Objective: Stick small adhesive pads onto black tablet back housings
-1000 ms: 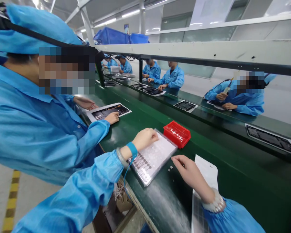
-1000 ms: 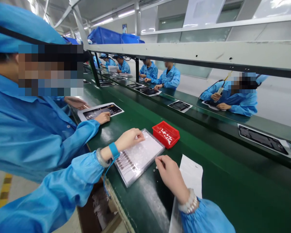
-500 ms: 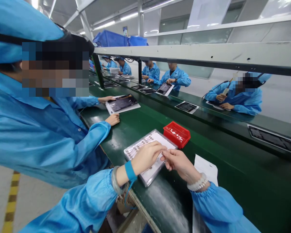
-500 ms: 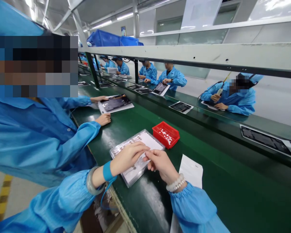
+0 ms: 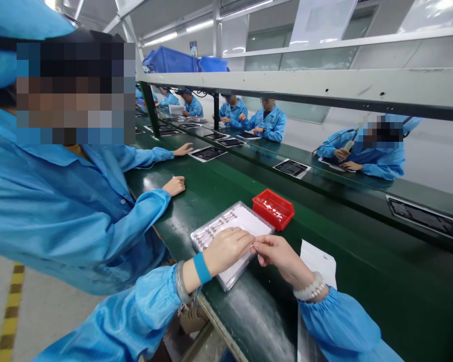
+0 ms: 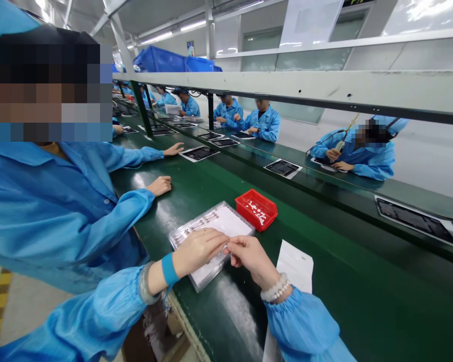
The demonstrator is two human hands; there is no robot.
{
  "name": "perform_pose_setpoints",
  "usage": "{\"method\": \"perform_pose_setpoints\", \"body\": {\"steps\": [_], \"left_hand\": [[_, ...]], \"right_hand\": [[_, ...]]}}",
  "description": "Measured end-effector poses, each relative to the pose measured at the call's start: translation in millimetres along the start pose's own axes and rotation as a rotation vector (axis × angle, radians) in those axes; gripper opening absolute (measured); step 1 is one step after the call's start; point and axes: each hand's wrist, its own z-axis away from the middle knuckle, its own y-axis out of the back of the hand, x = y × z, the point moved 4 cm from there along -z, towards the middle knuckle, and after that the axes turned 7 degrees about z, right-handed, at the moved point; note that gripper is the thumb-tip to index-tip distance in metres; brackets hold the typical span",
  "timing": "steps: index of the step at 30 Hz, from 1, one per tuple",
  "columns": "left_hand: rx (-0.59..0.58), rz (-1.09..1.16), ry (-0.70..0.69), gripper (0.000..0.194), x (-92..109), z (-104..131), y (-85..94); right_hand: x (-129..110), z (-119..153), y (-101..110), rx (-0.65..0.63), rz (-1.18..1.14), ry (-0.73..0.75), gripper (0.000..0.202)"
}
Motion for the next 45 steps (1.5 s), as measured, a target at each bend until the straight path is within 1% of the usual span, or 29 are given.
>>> {"method": "perform_pose_setpoints", "body": {"steps": [5, 8, 10, 11, 13, 18, 20, 21, 24, 27, 30, 35, 39, 42, 45], "left_hand": [[-0.013, -0.055, 0.036, 0.021, 4.2, -1.2, -2.8], [-0.019, -0.068, 0.101, 0.015, 4.2, -3.7, -0.9], [-0.02, -0.082, 0.165, 0.012, -0.7, -5.4, 2.1], [-0.021, -0.093, 0.199, 0.011, -5.0, -6.1, 3.6], [-0.039, -0.12, 0.254, 0.011, -16.1, -7.3, 5.0], [-0.176, -0.154, 0.272, 0.015, -43.0, -13.0, -4.5], [-0.213, -0.168, 0.285, 0.017, -51.1, -18.9, -6.6], [-0.226, -0.179, 0.3, 0.016, -54.9, -23.0, -6.6], [-0.272, -0.212, 0.369, 0.012, -66.9, -38.4, -5.3], [-0.354, -0.205, 0.433, 0.018, -79.5, -53.2, -7.0], [-0.434, -0.15, 0.47, 0.022, -90.0, -62.1, -10.9], [-0.468, -0.072, 0.534, 0.023, -99.6, -66.7, -15.6], [-0.539, 0.043, 0.504, 0.022, -96.6, -66.2, -20.2], [-0.587, 0.097, 0.469, 0.021, -96.5, -65.4, -17.1], [-0.553, 0.057, 0.49, 0.023, -104.2, -66.9, -9.4]], "right_hand": [[1.5, 0.9, -1.8, 0.038, 0.084, 0.032, 0.02], [0.9, 3.4, -3.3, 0.048, 0.133, 0.051, 0.018], [2.6, 5.1, 1.3, 0.063, 0.18, 0.049, 0.016], [4.8, 5.4, 7.0, 0.077, 0.211, 0.038, 0.014], [12.0, 4.7, 26.2, 0.119, 0.293, -0.005, 0.011], [32.8, -1.4, 96.4, 0.271, 0.607, -0.142, 0.008], [36.7, -4.3, 113.0, 0.319, 0.761, -0.184, 0.01], [37.6, -6.1, 116.6, 0.336, 0.836, -0.2, 0.011], [38.4, -14.0, 112.8, 0.36, 1.027, -0.225, 0.015], [40.6, -22.9, 101.7, 0.347, 1.156, -0.223, 0.02], [44.4, -28.3, 96.4, 0.318, 1.235, -0.217, 0.021], [47.8, -30.7, 100.0, 0.28, 1.298, -0.23, 0.022], [48.8, -33.7, 102.0, 0.243, 1.326, -0.242, 0.019], [48.6, -35.1, 101.4, 0.218, 1.34, -0.241, 0.018], [47.2, -34.7, 100.3, 0.196, 1.349, -0.237, 0.018]]}}
